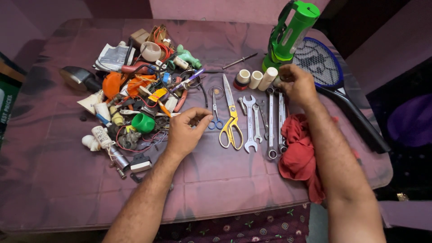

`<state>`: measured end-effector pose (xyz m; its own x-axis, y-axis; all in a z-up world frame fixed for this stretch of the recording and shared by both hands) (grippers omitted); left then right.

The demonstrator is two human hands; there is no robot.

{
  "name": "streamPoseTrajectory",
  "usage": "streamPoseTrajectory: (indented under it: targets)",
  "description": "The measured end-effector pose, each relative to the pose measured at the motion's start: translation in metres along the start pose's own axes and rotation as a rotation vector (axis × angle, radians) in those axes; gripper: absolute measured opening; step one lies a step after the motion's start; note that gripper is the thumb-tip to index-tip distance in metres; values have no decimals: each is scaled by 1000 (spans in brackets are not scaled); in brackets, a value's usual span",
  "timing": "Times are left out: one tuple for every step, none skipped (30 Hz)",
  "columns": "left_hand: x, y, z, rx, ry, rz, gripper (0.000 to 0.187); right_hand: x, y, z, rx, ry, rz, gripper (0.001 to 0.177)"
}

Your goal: The person cleans and assembles small plastic and rubber components at a workstation.

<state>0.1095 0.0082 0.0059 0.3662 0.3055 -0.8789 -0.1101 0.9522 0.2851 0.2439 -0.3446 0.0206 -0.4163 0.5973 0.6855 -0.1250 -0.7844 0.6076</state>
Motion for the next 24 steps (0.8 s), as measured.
streamPoseTrajectory:
  targets:
    - [0,0,0,0,0,1,12,-1,-1,-1,0,0,1,42]
    - [0,0,0,2,-1,2,12,-3,1,-1,-23,-9,28,44]
    - [0,-1,0,5,-2,4,12,-5,3,-2,-46,-18,56,47]
    - [0,-1,0,6,-2,4,12,-7,2,-3,-47,-19,57,47]
    - [0,-1,0,8,-2,3,12,-12,2,-4,-53,-42,47,47]
    - [1,-1,0,9,-2,2,12,-17,2,-5,-59,-65,37,48]
    - [0,-2,0,10,-1,3,12,-19,1,-6,-59,-66,38,48]
    - [0,-1,0,9,2,5,12,-20,1,-7,-60,-57,51,43]
    - [0,-1,0,9,5,8,12,-20,0,-8,-60,-48,64,38]
    - [0,-2,0,10,6,9,12,-19,0,-8,-60,-49,64,38]
    - [1,-2,0,10,7,13,12,-18,0,-9,-56,-63,50,38]
    - [1,-3,0,10,8,17,12,-17,0,-8,-52,-75,36,37]
    - [1,-2,0,11,8,18,12,-21,-1,-7,-52,-76,36,37]
    - [2,-2,0,10,8,21,12,-27,-3,-6,-51,-92,81,35]
    - [2,-2,0,9,8,24,12,-33,-5,-5,-50,-107,126,34]
    - [2,-2,0,9,9,23,12,-35,-5,-4,-50,-108,126,34]
    - [2,-3,-1,7,9,19,12,-37,-6,-2,-43,-111,120,34]
    - [2,-3,0,5,10,15,12,-40,-6,-1,-36,-116,115,34]
    - [2,-3,0,7,10,14,12,-40,-5,0,-37,-117,115,34]
    - [3,-2,0,5,14,6,12,-39,-7,2,-24,-114,113,36]
    - [4,-2,0,4,18,-1,12,-38,-9,3,-12,-110,112,38]
    - [5,-3,-1,10,18,-2,12,-38,-8,1,-15,-115,111,38]
    - [6,-4,-1,15,28,-11,12,-38,-7,-1,-16,-130,86,38]
    - [7,-4,0,14,33,-21,13,-36,-6,1,-17,-136,59,38]
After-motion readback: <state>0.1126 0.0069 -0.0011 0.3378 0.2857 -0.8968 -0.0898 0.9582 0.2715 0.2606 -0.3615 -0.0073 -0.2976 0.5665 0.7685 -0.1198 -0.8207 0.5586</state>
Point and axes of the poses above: each hand's wrist, its own z-axis towards the middle knuckle, its own y-axis out of the back of the hand, x = y × z, the point moved 9 cm from there along z, towards the middle knuckle, and after that the axes turned 7 degrees about z, right-handed, at the moved point
